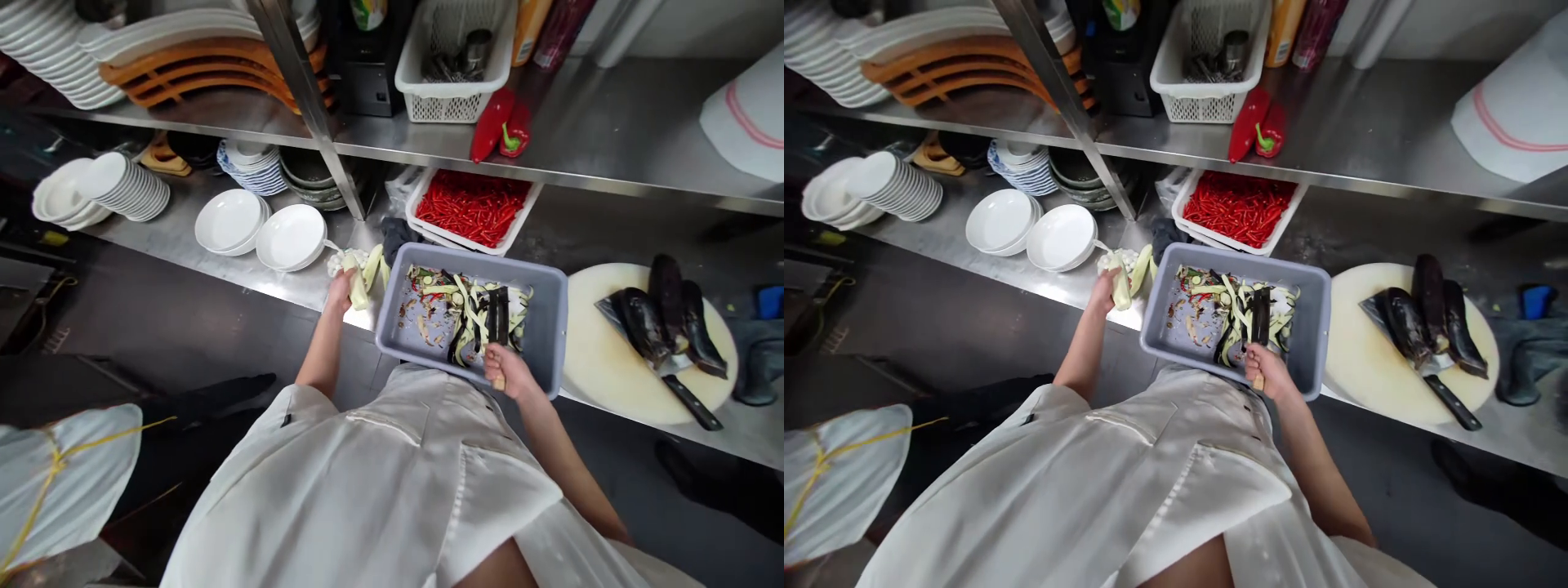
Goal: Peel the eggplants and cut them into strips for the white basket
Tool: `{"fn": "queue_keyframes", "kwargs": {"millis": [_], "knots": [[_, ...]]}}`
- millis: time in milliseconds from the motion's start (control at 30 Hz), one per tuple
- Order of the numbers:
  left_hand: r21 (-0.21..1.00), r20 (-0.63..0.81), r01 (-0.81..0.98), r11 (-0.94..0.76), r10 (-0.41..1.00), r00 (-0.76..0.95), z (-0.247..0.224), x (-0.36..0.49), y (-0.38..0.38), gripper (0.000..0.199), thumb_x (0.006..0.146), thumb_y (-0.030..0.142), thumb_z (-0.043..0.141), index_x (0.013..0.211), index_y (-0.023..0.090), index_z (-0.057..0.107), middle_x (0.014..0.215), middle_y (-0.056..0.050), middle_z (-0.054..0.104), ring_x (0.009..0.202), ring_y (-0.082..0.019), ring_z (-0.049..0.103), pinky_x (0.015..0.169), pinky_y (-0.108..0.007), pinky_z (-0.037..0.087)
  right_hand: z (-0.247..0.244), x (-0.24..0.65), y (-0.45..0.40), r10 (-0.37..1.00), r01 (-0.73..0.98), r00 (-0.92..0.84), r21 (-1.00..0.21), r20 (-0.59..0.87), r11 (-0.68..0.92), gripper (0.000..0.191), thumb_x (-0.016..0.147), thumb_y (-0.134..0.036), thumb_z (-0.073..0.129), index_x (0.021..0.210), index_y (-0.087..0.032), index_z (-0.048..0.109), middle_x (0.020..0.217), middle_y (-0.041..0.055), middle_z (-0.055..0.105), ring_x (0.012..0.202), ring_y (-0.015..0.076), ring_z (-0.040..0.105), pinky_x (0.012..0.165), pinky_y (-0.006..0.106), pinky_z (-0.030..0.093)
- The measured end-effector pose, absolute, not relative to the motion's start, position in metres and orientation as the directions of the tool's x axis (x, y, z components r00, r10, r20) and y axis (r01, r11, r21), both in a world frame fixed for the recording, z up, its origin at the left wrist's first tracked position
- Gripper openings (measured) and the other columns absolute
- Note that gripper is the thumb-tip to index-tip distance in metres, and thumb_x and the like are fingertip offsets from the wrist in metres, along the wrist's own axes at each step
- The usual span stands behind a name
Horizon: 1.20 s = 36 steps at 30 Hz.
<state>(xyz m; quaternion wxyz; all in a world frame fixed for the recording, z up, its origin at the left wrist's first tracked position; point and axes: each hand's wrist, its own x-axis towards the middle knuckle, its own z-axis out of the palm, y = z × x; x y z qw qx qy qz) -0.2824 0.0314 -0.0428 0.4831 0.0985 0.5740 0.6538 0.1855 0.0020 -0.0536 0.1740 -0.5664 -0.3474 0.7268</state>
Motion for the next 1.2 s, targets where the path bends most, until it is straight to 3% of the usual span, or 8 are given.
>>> {"fn": "queue_keyframes", "kwargs": {"millis": [133, 233, 300, 500, 733, 933, 1067, 1200], "knots": [[0.917, -0.262, 0.123, 0.379, 0.805, -0.532, -0.065, -0.288, 0.064, 0.070, 0.089, 0.025, 0.074, 0.154, 0.020, 0.051, 0.131, -0.012, 0.074, 0.123, -0.027, 0.070, 0.115, -0.045, 0.052, -0.056, 0.183, -0.025, 0.720, 0.204, -0.212, -0.751, -0.661, -0.628, 0.048, 0.077, -0.062, 0.076, 0.066, -0.029, 0.044, 0.052, -0.0043, 0.043, 0.043, 0.0124, 0.034, 0.041, 0.028, 0.033], [0.656, -0.136, 0.631, 0.413, 0.888, -0.439, -0.083, -0.276, 0.083, 0.083, 0.085, 0.030, 0.075, 0.161, 0.011, 0.046, 0.144, -0.023, 0.066, 0.143, -0.038, 0.057, 0.122, -0.051, 0.041, -0.046, 0.176, -0.027, 0.830, 0.401, -0.072, -0.778, -0.553, -0.484, 0.041, 0.082, -0.058, 0.072, 0.067, -0.026, 0.051, 0.052, -0.0028, 0.052, 0.048, 0.0146, 0.047, 0.051, 0.028, 0.041], [0.457, -0.149, 0.788, 0.412, 0.909, -0.389, -0.098, -0.271, 0.092, 0.085, 0.086, 0.034, 0.071, 0.161, 0.006, 0.044, 0.146, -0.028, 0.062, 0.143, -0.043, 0.055, 0.122, -0.055, 0.038, -0.034, 0.187, -0.013, 0.868, 0.525, 0.030, -0.731, -0.496, -0.435, 0.036, 0.088, -0.052, 0.068, 0.070, -0.024, 0.054, 0.055, -0.0027, 0.058, 0.054, 0.0153, 0.055, 0.059, 0.026, 0.044], [0.386, -0.018, 0.825, 0.412, 0.898, -0.440, -0.118, -0.276, 0.087, 0.078, 0.090, 0.046, 0.058, 0.154, 0.003, 0.051, 0.142, -0.030, 0.065, 0.143, -0.043, 0.058, 0.118, -0.051, 0.047, 0.000, 0.298, 0.039, 0.934, 0.750, 0.289, -0.557, -0.209, -0.356, 0.026, 0.096, -0.043, 0.062, 0.089, -0.019, 0.068, 0.079, 0.0007, 0.070, 0.074, 0.0166, 0.061, 0.069, 0.025, 0.042], [0.681, 0.124, 0.610, 0.404, 0.758, -0.640, -0.086, -0.262, 0.032, 0.055, 0.094, 0.059, 0.049, 0.131, 0.022, 0.067, 0.133, -0.015, 0.074, 0.126, -0.035, 0.072, 0.107, -0.046, 0.059, -0.003, 0.420, 0.096, 0.931, 0.905, 0.365, -0.244, 0.027, -0.348, 0.031, 0.098, -0.026, 0.057, 0.111, -0.004, 0.075, 0.131, 0.0259, 0.067, 0.121, 0.0304, 0.056, 0.104, 0.034, 0.043], [0.876, 0.217, 0.448, 0.180, 0.682, -0.699, -0.057, -0.180, 0.022, 0.037, 0.084, 0.050, 0.063, 0.103, 0.020, 0.069, 0.104, -0.009, 0.075, 0.109, -0.033, 0.074, 0.098, -0.050, 0.062, -0.036, 0.442, 0.111, 0.938, 0.929, 0.345, -0.141, -0.008, -0.343, 0.034, 0.103, -0.024, 0.052, 0.126, -0.010, 0.073, 0.147, 0.0237, 0.060, 0.133, 0.0362, 0.049, 0.105, 0.042, 0.046], [0.844, 0.277, 0.533, 0.058, 0.804, -0.527, -0.042, -0.113, 0.023, 0.038, 0.092, 0.054, 0.063, 0.106, 0.019, 0.069, 0.107, -0.008, 0.074, 0.104, -0.027, 0.072, 0.095, -0.043, 0.062, -0.052, 0.449, 0.109, 0.945, 0.933, 0.326, -0.173, 0.027, -0.317, 0.031, 0.100, -0.025, 0.058, 0.125, -0.014, 0.074, 0.140, 0.0202, 0.066, 0.133, 0.0354, 0.050, 0.104, 0.040, 0.047], [0.707, 0.362, 0.687, -0.169, 0.920, -0.147, -0.028, -0.037, 0.028, 0.027, 0.101, 0.045, 0.061, 0.108, 0.020, 0.072, 0.113, -0.010, 0.074, 0.112, -0.027, 0.071, 0.103, -0.045, 0.059, -0.051, 0.453, 0.109, 0.943, 0.842, 0.333, -0.442, -0.023, -0.308, 0.022, 0.095, -0.032, 0.066, 0.109, -0.017, 0.074, 0.114, 0.0132, 0.075, 0.112, 0.0290, 0.063, 0.094, 0.033, 0.049]]}}
